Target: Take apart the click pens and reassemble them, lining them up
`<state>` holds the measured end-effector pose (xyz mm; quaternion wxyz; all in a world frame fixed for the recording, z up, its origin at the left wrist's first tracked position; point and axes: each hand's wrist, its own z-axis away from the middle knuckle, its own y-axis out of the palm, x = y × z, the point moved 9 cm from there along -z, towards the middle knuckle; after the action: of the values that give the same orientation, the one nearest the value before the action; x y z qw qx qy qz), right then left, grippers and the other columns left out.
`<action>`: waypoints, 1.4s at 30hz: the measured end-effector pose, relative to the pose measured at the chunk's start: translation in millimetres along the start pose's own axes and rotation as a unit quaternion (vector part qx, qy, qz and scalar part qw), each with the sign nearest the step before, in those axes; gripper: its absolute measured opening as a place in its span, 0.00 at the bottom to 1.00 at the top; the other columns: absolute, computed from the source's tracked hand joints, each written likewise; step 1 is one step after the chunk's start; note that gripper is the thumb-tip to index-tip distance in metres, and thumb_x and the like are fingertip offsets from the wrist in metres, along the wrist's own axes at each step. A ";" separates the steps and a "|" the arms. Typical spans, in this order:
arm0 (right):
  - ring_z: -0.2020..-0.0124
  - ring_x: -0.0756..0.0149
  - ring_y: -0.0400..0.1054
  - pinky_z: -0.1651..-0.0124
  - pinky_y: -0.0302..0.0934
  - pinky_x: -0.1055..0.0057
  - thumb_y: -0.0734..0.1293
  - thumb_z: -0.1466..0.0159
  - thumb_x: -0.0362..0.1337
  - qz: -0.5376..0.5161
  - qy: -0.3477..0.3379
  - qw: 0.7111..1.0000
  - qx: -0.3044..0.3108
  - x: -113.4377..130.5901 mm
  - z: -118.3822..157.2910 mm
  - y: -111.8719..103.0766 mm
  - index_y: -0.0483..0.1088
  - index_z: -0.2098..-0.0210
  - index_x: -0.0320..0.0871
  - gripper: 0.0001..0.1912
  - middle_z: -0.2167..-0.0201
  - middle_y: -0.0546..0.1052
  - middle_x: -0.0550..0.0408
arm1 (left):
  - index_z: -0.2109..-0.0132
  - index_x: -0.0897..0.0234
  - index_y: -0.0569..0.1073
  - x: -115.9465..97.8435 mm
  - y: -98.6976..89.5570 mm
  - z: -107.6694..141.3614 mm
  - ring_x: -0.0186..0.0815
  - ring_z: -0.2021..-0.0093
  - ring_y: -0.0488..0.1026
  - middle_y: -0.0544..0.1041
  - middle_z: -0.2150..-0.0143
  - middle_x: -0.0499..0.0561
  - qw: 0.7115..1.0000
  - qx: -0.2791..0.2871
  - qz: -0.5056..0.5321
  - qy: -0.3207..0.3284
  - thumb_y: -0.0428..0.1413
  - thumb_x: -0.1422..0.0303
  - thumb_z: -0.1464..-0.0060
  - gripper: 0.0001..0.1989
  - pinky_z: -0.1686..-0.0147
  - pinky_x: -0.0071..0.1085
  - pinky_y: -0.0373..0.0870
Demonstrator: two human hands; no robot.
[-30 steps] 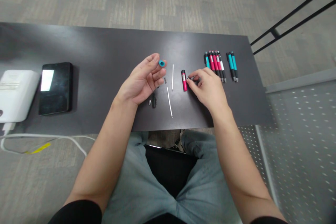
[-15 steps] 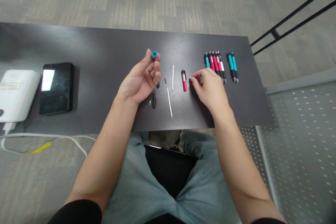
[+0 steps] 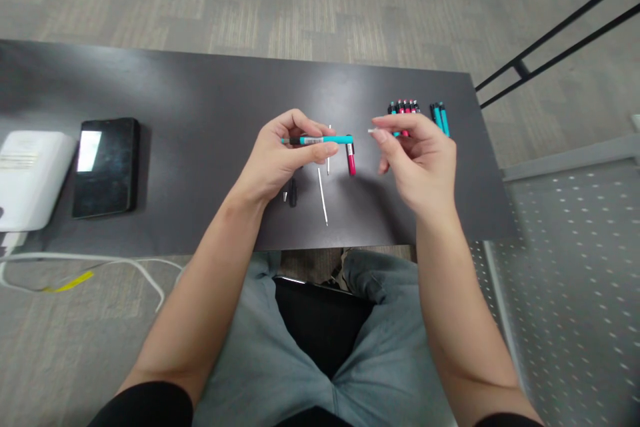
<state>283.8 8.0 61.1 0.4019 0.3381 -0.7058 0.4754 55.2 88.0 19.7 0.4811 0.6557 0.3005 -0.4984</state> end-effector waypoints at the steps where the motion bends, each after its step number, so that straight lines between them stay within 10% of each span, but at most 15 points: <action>1: 0.68 0.57 0.76 0.64 0.78 0.53 0.81 0.21 0.54 -0.019 -0.003 1.000 0.002 6.3 2.3 0.9 0.87 0.44 0.57 0.13 0.47 0.91 0.49 | 0.62 0.58 0.80 0.4 2.6 1.0 0.35 0.63 0.87 0.92 0.56 0.50 1.000 0.003 -0.002 -0.002 0.98 0.49 0.63 0.39 0.62 0.33 0.88; 8: 0.73 0.59 0.76 0.66 0.82 0.53 0.89 0.26 0.56 -0.100 -0.014 0.995 0.003 29.0 11.9 8.8 0.88 0.52 0.54 0.16 0.65 0.86 0.57 | 0.62 0.57 0.85 -2.8 9.6 0.0 0.38 0.62 0.87 0.91 0.60 0.49 0.998 0.031 -0.039 0.035 0.97 0.47 0.60 0.35 0.59 0.34 0.84; 17: 0.58 0.49 0.87 0.59 0.89 0.45 0.84 0.21 0.60 -0.098 -0.018 0.995 -0.013 29.5 19.6 3.3 0.87 0.42 0.61 0.17 0.43 0.93 0.49 | 0.51 0.51 0.98 -16.6 16.1 5.4 0.46 0.50 0.91 0.97 0.51 0.53 0.976 0.082 -0.155 0.127 0.84 0.42 0.32 0.19 0.46 0.41 0.83; 22: 0.42 0.37 0.91 0.59 0.91 0.41 0.86 0.24 0.62 -0.070 -0.008 0.997 0.025 31.1 18.7 2.8 0.85 0.36 0.63 0.24 0.39 0.92 0.46 | 0.53 0.51 0.96 -17.2 15.2 3.9 0.46 0.50 0.90 0.96 0.52 0.52 0.984 0.074 -0.122 0.111 0.87 0.39 0.39 0.25 0.43 0.42 0.84; 42: 0.46 0.39 0.90 0.52 0.92 0.37 0.86 0.22 0.59 0.013 -0.044 0.996 0.076 41.5 20.4 -0.1 0.91 0.37 0.67 0.18 0.37 0.93 0.48 | 0.52 0.50 0.96 -19.1 11.0 5.5 0.48 0.49 0.87 0.94 0.52 0.52 0.971 0.084 -0.184 0.129 0.86 0.43 0.34 0.19 0.40 0.46 0.80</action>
<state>260.3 -15.2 93.5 0.3373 0.3794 -0.6887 0.5176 56.7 80.6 41.1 0.2815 0.6859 0.4330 -0.5126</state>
